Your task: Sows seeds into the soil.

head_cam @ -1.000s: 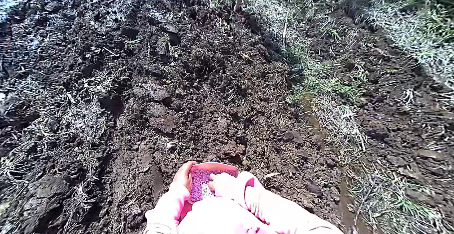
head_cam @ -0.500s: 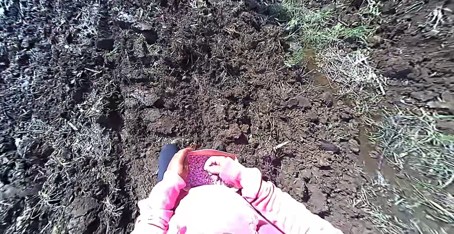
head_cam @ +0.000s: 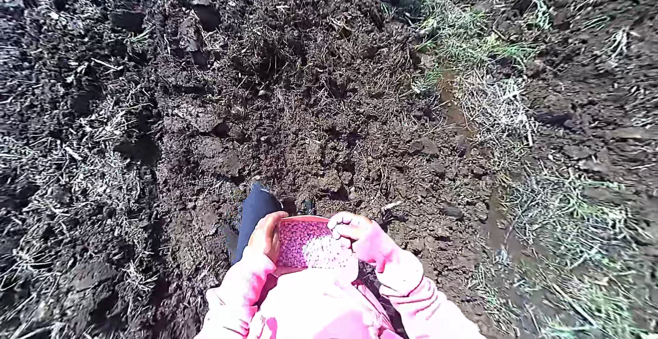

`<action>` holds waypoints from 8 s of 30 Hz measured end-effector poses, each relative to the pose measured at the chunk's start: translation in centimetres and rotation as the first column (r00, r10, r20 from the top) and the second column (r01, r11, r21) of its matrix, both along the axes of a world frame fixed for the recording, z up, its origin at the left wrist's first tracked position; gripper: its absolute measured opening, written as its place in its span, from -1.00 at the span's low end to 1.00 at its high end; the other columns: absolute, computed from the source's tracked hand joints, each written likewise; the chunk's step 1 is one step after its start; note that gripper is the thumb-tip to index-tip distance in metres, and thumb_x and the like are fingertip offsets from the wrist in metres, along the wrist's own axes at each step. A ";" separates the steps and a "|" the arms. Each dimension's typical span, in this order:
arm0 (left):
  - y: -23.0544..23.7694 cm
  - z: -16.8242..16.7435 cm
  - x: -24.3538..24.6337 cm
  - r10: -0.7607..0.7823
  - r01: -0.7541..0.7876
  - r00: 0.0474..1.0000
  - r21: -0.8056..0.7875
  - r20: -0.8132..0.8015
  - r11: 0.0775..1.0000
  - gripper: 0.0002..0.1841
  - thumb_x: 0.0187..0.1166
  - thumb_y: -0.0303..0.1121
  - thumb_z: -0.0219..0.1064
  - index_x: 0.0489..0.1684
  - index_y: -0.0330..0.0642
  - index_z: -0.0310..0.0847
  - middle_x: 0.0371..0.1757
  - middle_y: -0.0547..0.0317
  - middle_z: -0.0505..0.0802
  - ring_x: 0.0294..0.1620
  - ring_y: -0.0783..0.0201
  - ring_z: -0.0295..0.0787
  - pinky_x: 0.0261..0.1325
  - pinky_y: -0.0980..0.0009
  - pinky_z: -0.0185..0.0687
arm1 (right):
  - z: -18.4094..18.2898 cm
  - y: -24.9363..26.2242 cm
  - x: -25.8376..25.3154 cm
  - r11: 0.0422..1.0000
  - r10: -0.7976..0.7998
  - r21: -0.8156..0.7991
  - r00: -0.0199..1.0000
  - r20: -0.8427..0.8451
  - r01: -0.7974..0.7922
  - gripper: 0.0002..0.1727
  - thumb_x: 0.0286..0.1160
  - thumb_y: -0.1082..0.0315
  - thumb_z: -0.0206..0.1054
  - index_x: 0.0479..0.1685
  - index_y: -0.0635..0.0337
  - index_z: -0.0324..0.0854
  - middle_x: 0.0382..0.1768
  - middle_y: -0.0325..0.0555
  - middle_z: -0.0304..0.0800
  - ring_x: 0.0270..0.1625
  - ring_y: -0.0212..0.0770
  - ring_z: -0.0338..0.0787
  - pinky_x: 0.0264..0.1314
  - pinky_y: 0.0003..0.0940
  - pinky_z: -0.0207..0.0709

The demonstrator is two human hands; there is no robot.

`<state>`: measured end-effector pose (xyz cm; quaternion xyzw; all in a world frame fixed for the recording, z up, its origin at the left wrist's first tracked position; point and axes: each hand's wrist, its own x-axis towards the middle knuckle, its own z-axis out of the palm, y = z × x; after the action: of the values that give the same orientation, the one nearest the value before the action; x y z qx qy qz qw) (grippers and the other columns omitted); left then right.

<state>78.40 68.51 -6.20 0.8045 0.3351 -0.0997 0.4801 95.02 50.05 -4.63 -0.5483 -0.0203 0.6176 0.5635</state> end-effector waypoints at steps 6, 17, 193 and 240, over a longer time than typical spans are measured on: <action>-0.1 -0.7 -4.7 0.238 -0.238 0.971 -0.050 0.000 0.970 -0.61 0.66 -0.66 0.04 0.37 -0.47 0.62 0.40 -0.35 0.74 0.53 -0.19 0.63 0.68 0.01 0.37 | -0.3 3.0 1.8 0.998 -0.024 -0.055 1.000 -0.005 0.024 -0.71 0.67 0.57 -0.11 -0.09 0.22 0.56 -0.55 -0.37 0.64 -0.65 -0.52 0.53 -0.59 -0.63 0.45; -0.9 -0.8 -5.5 0.411 -0.398 0.897 -0.105 0.162 0.911 -0.66 0.72 -0.60 0.05 0.30 -0.46 0.68 0.37 -0.29 0.78 0.52 -0.15 0.64 0.68 0.03 0.37 | 1.0 7.3 2.6 0.994 0.016 -0.113 0.997 0.081 -0.007 -0.72 0.80 0.55 -0.13 -0.04 0.24 0.54 -0.55 -0.33 0.65 -0.67 -0.51 0.53 -0.62 -0.65 0.44; 72.9 1.5 41.9 0.237 -0.241 0.970 -0.190 -0.042 0.952 -0.64 0.77 -0.55 0.06 0.43 -0.43 0.60 0.45 -0.31 0.72 0.58 -0.18 0.58 0.73 0.04 0.28 | -2.1 84.6 51.4 0.900 0.028 -0.425 0.958 0.285 0.100 -0.71 0.88 0.40 -0.01 0.27 0.32 0.57 -0.39 -0.25 0.59 -0.55 -0.44 0.51 -0.46 -0.53 0.45; 100.0 11.8 64.0 -0.004 -0.002 0.995 -0.057 -0.101 0.998 -0.62 0.84 -0.39 0.09 0.52 -0.35 0.53 0.50 -0.29 0.69 0.61 -0.12 0.56 0.74 0.04 0.27 | 3.5 96.4 70.5 0.747 -0.322 -0.446 0.855 0.407 0.493 -0.67 0.87 0.37 -0.01 0.37 0.29 0.55 -0.40 -0.19 0.58 -0.58 -0.40 0.45 -0.52 -0.47 0.37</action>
<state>142.39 168.56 5.60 0.7847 0.3558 -0.1500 0.4850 165.53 146.49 -1.09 -0.7619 0.1882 0.3661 0.5001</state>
